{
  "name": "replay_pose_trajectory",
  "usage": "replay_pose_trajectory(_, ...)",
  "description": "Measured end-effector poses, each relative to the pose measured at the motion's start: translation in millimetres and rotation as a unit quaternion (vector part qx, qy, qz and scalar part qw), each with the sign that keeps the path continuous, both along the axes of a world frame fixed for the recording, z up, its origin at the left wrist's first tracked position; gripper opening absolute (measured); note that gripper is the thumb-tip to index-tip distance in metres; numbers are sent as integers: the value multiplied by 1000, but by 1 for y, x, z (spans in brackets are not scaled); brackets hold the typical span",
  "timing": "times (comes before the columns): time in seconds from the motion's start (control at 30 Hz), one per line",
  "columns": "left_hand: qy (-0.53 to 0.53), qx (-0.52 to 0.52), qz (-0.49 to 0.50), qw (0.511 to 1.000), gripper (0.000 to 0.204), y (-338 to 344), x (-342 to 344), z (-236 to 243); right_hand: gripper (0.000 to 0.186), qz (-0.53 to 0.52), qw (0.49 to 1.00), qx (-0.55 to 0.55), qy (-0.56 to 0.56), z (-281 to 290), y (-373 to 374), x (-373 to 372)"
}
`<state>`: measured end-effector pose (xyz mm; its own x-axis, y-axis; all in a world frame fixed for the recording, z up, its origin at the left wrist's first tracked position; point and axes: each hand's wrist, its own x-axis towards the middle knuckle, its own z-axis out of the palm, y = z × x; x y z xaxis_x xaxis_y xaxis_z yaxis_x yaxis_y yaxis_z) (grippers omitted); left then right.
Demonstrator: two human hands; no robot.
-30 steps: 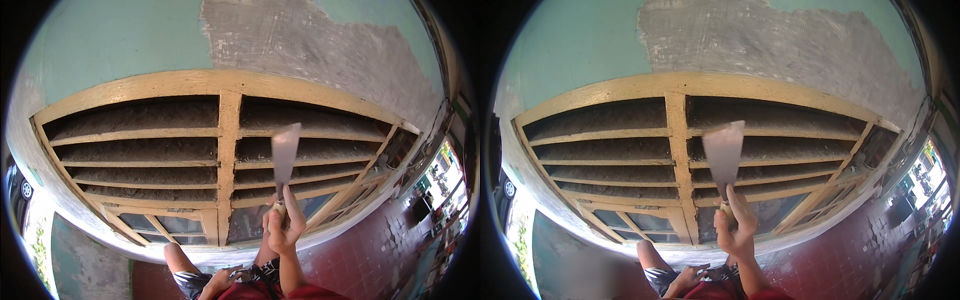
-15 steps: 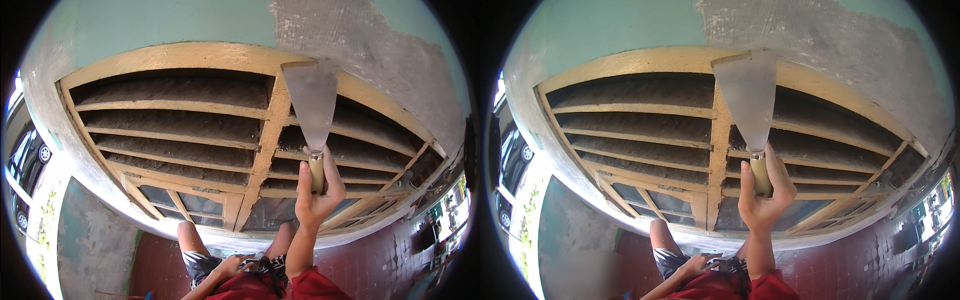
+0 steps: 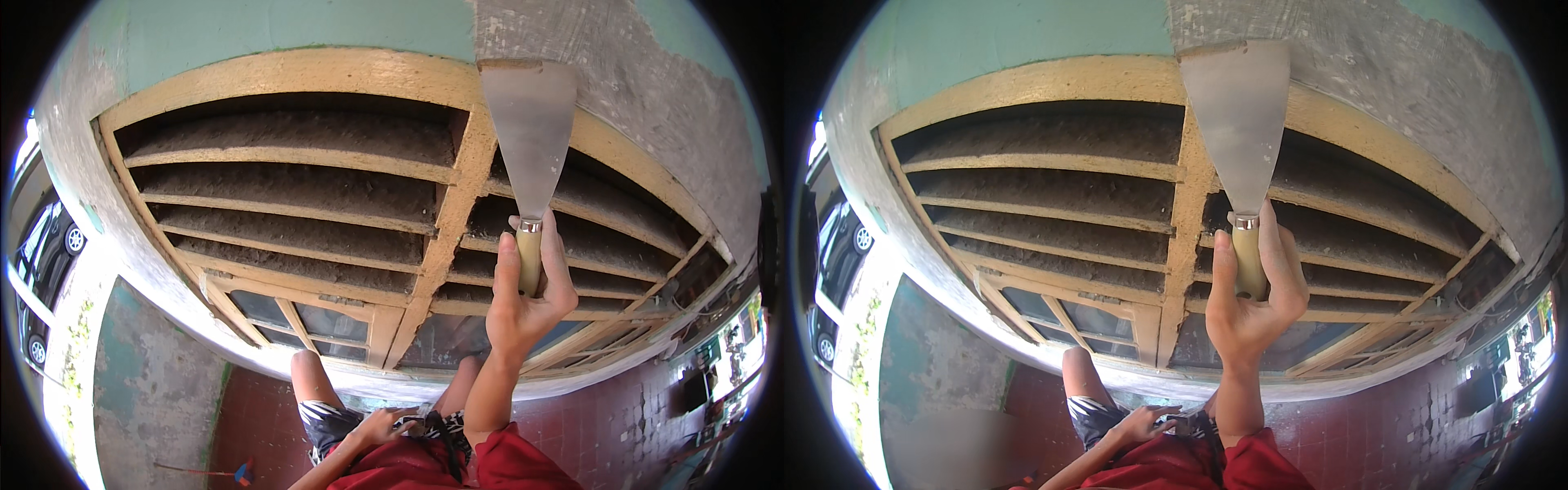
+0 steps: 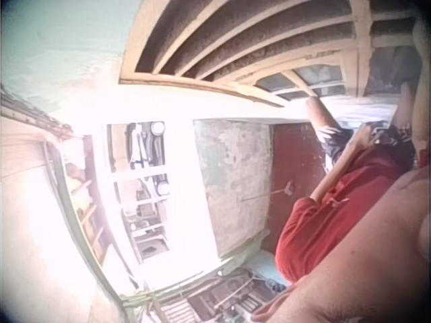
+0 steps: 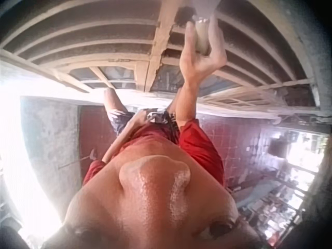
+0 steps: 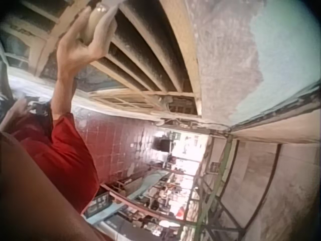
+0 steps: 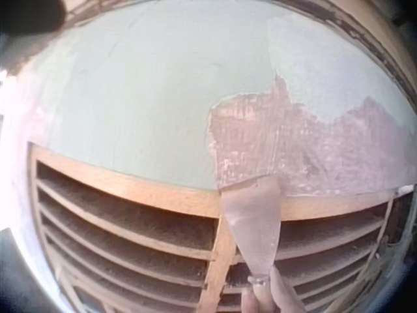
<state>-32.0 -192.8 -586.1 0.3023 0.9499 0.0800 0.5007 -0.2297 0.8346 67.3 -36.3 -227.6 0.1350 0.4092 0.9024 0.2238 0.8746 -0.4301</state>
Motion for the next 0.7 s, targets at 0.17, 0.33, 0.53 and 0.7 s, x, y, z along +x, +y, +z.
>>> replay_pose_trajectory(0.17, 2, -18, -8, 1000, 47, 0, -1, 3, 45, -4, 1000, 12, 1, -2, 1, -5)
replay_pose_trajectory(0.33, -8, -13, -7, 1000, 46, 0, -1, 3, 44, -4, 1000, -14, 5, -3, -1, -7)
replay_pose_trajectory(0.53, -2, -24, -1, 1000, 46, -1, 0, 12, 46, -8, 1000, -7, -7, -6, 1, -5)
replay_pose_trajectory(0.7, -4, -21, -8, 1000, 46, 0, -1, 9, 46, -9, 1000, 8, -4, -7, 4, -7)
